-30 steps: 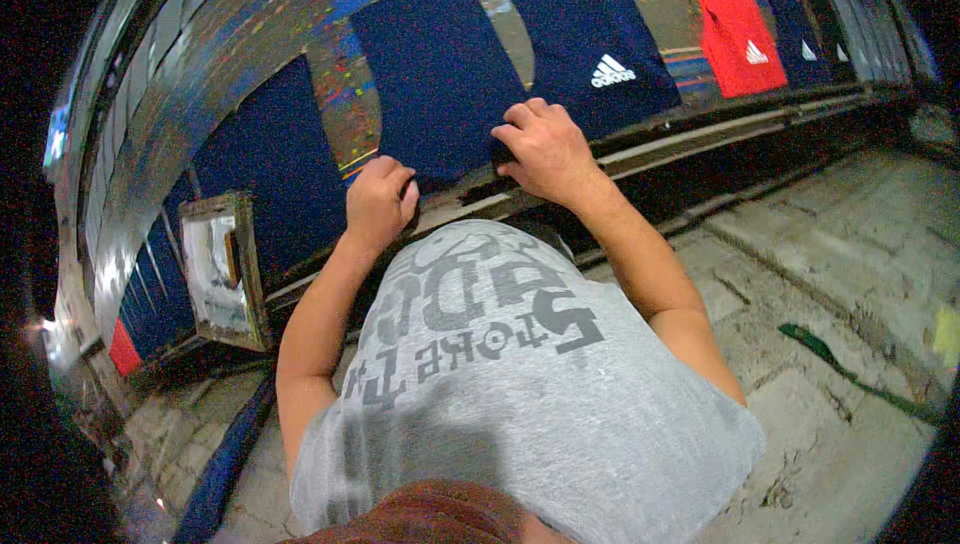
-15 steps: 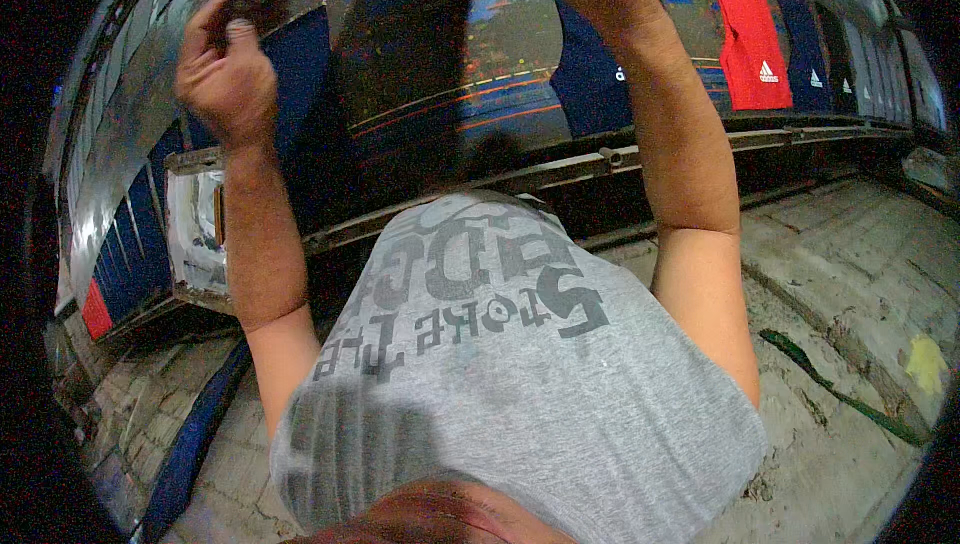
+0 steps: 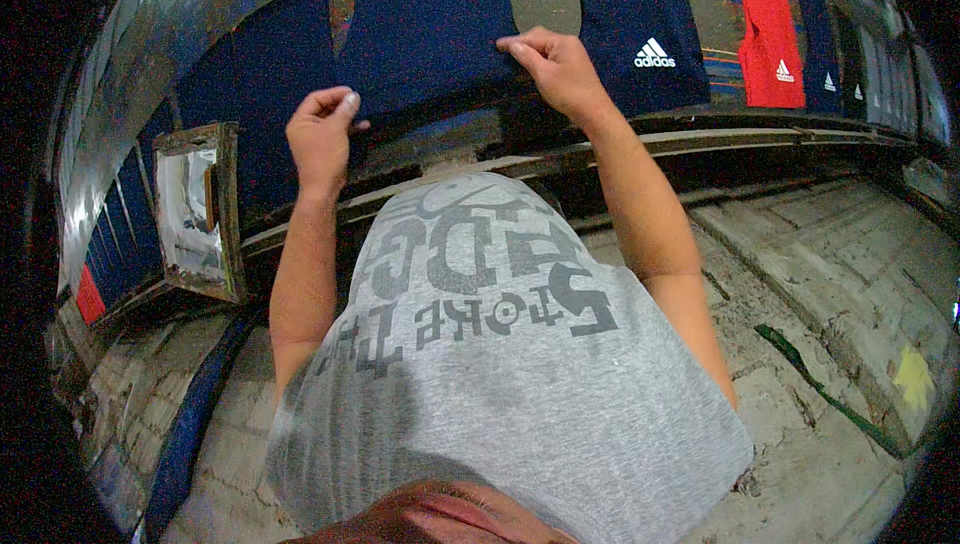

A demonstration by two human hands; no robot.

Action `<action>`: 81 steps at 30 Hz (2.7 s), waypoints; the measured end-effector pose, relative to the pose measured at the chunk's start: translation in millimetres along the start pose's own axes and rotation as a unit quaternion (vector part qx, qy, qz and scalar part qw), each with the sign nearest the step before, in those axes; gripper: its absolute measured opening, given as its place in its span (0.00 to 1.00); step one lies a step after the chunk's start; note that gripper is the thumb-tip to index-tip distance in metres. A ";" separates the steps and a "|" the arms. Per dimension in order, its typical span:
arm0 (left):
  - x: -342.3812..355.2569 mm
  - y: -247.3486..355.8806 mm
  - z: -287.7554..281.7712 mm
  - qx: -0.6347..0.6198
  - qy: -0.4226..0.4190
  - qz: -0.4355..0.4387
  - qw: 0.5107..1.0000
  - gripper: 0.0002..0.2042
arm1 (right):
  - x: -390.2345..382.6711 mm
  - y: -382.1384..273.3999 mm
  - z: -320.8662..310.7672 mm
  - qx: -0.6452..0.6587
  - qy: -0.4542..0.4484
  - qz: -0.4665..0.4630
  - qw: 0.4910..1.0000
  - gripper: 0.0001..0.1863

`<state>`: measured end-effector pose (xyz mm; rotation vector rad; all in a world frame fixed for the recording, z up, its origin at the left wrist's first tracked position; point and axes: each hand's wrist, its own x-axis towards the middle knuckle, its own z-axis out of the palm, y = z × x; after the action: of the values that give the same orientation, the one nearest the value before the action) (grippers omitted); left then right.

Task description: The person aligns a blue t-shirt on a flat workbench, then uses a screen printing frame and squeegee to apply white ink with the Adidas logo onto the shirt. The process is repeated on multiple shirts, with each shirt being repositioned and printed in sequence.

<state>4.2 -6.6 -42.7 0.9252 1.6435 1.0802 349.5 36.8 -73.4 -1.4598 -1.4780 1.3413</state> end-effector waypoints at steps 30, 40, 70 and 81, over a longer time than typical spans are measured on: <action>-49.3 -26.7 -2.1 0.484 -0.014 0.170 0.858 0.19 | -58.3 20.6 14.9 -0.272 0.033 0.007 0.962 0.08; -2.6 -26.9 116.5 0.568 -0.204 0.417 0.679 0.42 | -75.3 10.7 6.6 -0.270 0.068 -0.066 0.958 0.09; -99.9 -19.8 -350.2 0.277 0.539 0.235 0.760 0.40 | -46.5 -119.5 224.4 0.412 -0.454 -0.029 0.789 0.37; -76.1 -92.9 -383.9 -0.212 0.434 -0.114 0.868 0.36 | -43.3 -149.8 315.4 0.329 -0.435 -0.027 0.838 0.30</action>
<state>-349.5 -198.2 -38.8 -0.1056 2.0007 1.7333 15.5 -50.0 -5.1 -0.3350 -1.2731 2.3386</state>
